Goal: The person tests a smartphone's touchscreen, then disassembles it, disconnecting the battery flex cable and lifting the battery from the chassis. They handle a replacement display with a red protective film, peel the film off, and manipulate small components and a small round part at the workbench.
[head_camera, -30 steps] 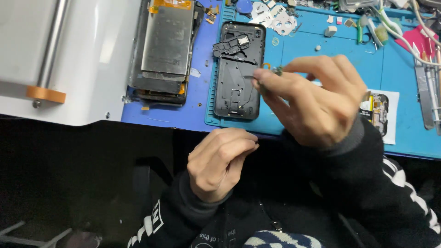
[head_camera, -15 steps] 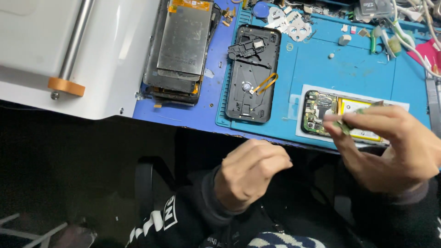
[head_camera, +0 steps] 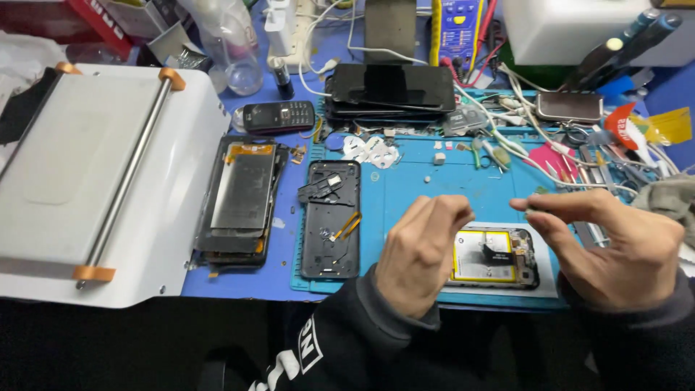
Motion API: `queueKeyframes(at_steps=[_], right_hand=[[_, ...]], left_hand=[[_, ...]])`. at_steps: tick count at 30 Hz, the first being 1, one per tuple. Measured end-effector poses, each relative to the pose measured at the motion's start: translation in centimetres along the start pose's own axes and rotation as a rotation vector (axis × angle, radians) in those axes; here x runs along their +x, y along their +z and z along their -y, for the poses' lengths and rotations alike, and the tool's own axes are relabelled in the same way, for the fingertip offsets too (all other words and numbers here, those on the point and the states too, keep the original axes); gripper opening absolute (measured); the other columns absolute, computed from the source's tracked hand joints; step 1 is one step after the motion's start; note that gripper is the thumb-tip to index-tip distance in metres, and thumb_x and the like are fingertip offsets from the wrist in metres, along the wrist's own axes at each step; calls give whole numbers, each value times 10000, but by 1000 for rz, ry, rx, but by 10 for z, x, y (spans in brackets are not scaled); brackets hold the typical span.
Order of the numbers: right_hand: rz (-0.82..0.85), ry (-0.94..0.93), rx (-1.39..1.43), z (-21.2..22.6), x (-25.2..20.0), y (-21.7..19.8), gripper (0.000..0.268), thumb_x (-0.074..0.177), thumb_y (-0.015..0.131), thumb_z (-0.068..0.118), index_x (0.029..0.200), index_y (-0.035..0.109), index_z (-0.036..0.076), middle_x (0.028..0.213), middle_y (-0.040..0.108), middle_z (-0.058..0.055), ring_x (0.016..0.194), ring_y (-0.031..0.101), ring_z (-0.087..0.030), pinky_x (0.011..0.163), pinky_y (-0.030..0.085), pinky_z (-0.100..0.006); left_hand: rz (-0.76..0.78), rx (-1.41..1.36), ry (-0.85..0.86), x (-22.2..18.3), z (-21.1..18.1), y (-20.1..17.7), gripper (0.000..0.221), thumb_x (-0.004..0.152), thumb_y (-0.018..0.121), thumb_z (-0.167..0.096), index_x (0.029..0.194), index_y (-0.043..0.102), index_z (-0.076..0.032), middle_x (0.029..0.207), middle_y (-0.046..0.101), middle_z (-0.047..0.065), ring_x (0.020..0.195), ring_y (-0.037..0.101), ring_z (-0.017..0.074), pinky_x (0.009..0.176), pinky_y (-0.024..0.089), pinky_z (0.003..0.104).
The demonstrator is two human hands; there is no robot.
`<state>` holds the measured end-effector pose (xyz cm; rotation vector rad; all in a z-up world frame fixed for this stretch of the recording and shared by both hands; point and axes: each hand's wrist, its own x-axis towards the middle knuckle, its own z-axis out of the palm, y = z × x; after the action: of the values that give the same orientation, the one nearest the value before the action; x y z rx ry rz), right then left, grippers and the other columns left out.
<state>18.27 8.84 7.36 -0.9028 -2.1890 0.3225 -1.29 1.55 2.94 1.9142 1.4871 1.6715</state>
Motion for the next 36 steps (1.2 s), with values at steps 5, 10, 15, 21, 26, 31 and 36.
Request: queueKeyframes(at_steps=[5,10,15,21,26,31,36], right_hand=[[27,-46,169,-17,7,23,211,961,731,3,1156,656,-18,1032,775,-108,920,772,-160,795,612,-240],[-5,55,299,-18,2,38,299,943,715,-4,1202,569,-36,982,774,-108,940,782,-171,796,624,-262],[84,83,424,-31,-3,40,282,920,696,-31,1170,565,-44,1030,778,-139,987,781,-188,804,624,-268],[122,182,565,-20,1,31,153,935,677,-53,1081,629,-39,1134,713,-142,1093,721,-209,889,618,-307],[211,346,729,-24,-10,32,151,930,702,-57,1075,659,-49,1064,695,-112,943,707,-170,833,613,-297],[242,498,816,-29,-10,39,176,913,711,-50,1081,656,-49,1007,726,-111,882,734,-158,809,628,-297],[280,525,831,-33,-15,38,208,886,737,-54,1077,655,-63,993,737,-131,879,737,-154,799,627,-292]], left_hand=[[-39,-28,-44,0,5,-1,161,956,700,37,1064,590,-10,981,690,120,913,681,307,797,550,387],[-38,-50,-51,1,2,-1,157,916,751,25,1032,651,-8,998,726,113,920,729,285,808,585,351],[-75,11,-4,-1,2,1,189,918,768,42,1086,700,-11,1073,751,111,974,754,252,850,610,327],[-87,-19,-51,-5,2,0,196,927,787,37,1088,699,-31,1013,756,96,915,773,241,809,608,314],[-138,-61,-80,-7,1,1,212,951,806,17,1116,680,-24,1042,756,78,909,790,202,784,625,260],[-160,-101,-106,-6,0,-2,238,980,808,20,1164,659,-7,1084,760,81,917,803,172,807,641,228],[-134,58,-53,-8,1,-3,239,977,832,6,1174,709,-50,1051,774,85,870,790,164,765,618,230]])
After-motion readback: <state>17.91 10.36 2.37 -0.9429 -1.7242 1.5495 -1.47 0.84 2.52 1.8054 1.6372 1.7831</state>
